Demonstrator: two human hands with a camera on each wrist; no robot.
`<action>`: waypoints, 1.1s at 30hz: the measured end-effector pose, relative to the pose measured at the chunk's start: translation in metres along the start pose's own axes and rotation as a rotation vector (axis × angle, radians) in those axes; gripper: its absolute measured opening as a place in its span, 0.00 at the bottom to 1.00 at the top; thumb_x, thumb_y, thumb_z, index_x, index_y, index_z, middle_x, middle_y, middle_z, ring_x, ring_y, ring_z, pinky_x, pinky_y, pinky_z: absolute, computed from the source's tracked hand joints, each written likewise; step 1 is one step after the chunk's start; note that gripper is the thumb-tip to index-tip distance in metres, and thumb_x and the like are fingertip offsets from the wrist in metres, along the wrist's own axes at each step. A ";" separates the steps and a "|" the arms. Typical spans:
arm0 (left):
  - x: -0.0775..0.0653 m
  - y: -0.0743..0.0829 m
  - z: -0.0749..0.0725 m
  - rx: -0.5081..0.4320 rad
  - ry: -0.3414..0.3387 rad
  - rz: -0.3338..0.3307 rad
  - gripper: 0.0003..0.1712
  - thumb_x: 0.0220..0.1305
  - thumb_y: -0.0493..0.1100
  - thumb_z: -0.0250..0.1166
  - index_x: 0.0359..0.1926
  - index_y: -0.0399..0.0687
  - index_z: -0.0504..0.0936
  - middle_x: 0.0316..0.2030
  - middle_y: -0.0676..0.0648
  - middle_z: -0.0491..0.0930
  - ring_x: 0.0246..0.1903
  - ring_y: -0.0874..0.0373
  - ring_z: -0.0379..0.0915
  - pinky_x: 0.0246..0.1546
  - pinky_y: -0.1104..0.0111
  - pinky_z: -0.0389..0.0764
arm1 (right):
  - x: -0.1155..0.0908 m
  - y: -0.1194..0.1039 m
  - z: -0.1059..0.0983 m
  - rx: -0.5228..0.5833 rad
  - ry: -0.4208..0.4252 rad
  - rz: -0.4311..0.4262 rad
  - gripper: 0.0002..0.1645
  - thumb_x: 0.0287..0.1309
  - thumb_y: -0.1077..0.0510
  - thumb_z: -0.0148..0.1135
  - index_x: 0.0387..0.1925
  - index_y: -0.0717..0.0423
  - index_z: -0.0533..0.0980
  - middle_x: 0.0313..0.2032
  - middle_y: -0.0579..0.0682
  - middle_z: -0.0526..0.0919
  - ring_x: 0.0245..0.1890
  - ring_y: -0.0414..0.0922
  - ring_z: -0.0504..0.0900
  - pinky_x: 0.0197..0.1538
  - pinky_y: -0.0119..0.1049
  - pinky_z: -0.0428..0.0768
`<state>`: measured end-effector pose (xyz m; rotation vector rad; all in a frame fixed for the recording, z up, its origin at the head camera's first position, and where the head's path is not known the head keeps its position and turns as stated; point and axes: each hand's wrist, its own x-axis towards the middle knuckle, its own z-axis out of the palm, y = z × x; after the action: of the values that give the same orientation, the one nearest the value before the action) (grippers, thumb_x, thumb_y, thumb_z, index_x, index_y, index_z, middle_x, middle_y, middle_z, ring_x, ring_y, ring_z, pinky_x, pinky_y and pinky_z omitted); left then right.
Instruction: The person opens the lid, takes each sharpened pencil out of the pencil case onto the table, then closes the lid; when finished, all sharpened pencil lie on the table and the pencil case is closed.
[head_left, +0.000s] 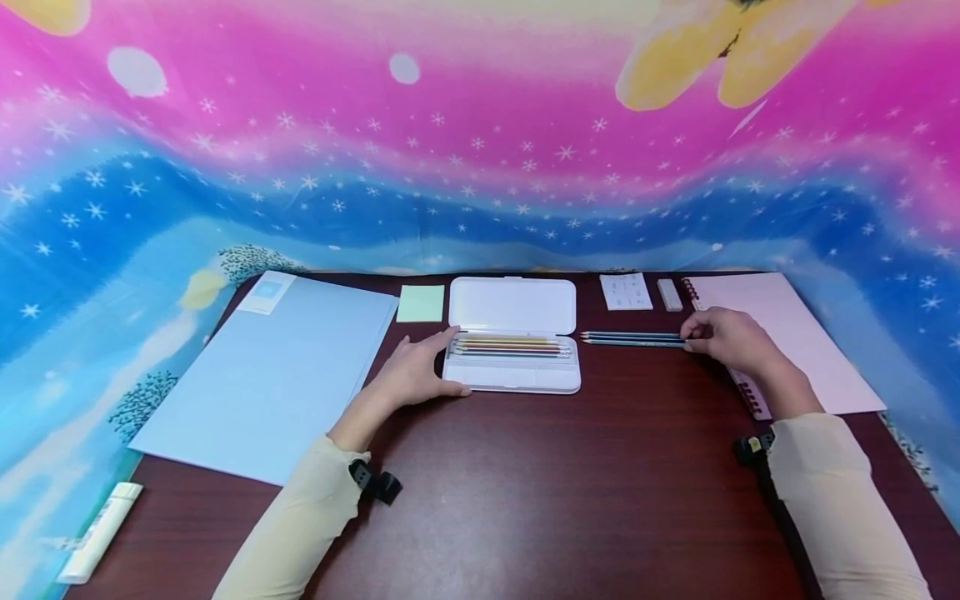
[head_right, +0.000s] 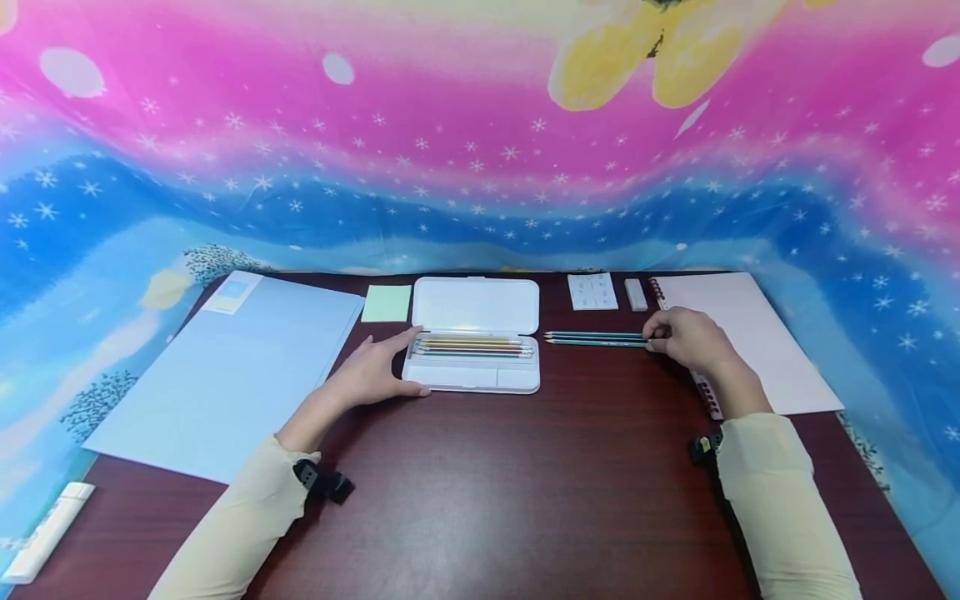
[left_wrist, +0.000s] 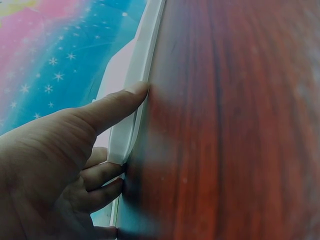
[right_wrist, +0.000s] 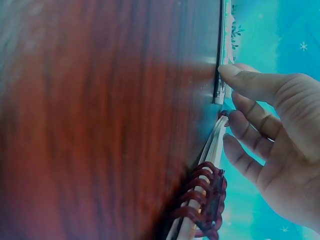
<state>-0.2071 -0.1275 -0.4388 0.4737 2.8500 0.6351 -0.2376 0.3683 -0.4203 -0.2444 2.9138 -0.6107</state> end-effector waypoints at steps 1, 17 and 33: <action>0.000 0.000 0.000 0.000 0.003 0.000 0.62 0.50 0.67 0.76 0.80 0.54 0.57 0.75 0.44 0.66 0.73 0.44 0.64 0.78 0.41 0.48 | 0.000 0.000 0.000 -0.004 0.000 0.001 0.04 0.64 0.62 0.66 0.40 0.55 0.83 0.38 0.55 0.84 0.38 0.51 0.77 0.44 0.48 0.76; 0.000 0.000 0.001 -0.002 0.017 0.006 0.62 0.50 0.66 0.77 0.79 0.53 0.58 0.73 0.44 0.68 0.72 0.44 0.66 0.78 0.41 0.50 | -0.004 -0.032 -0.017 0.278 0.035 0.010 0.32 0.71 0.37 0.55 0.63 0.55 0.76 0.71 0.64 0.69 0.70 0.63 0.66 0.61 0.61 0.72; -0.001 0.001 0.003 0.020 0.033 -0.004 0.63 0.49 0.69 0.76 0.79 0.53 0.58 0.74 0.44 0.67 0.71 0.44 0.67 0.78 0.41 0.50 | 0.026 -0.119 0.028 0.238 -0.085 -0.263 0.16 0.69 0.47 0.63 0.53 0.45 0.85 0.52 0.48 0.88 0.55 0.49 0.82 0.59 0.51 0.78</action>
<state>-0.2053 -0.1252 -0.4409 0.4654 2.8901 0.6195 -0.2428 0.2450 -0.3995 -0.6111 2.7144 -0.9523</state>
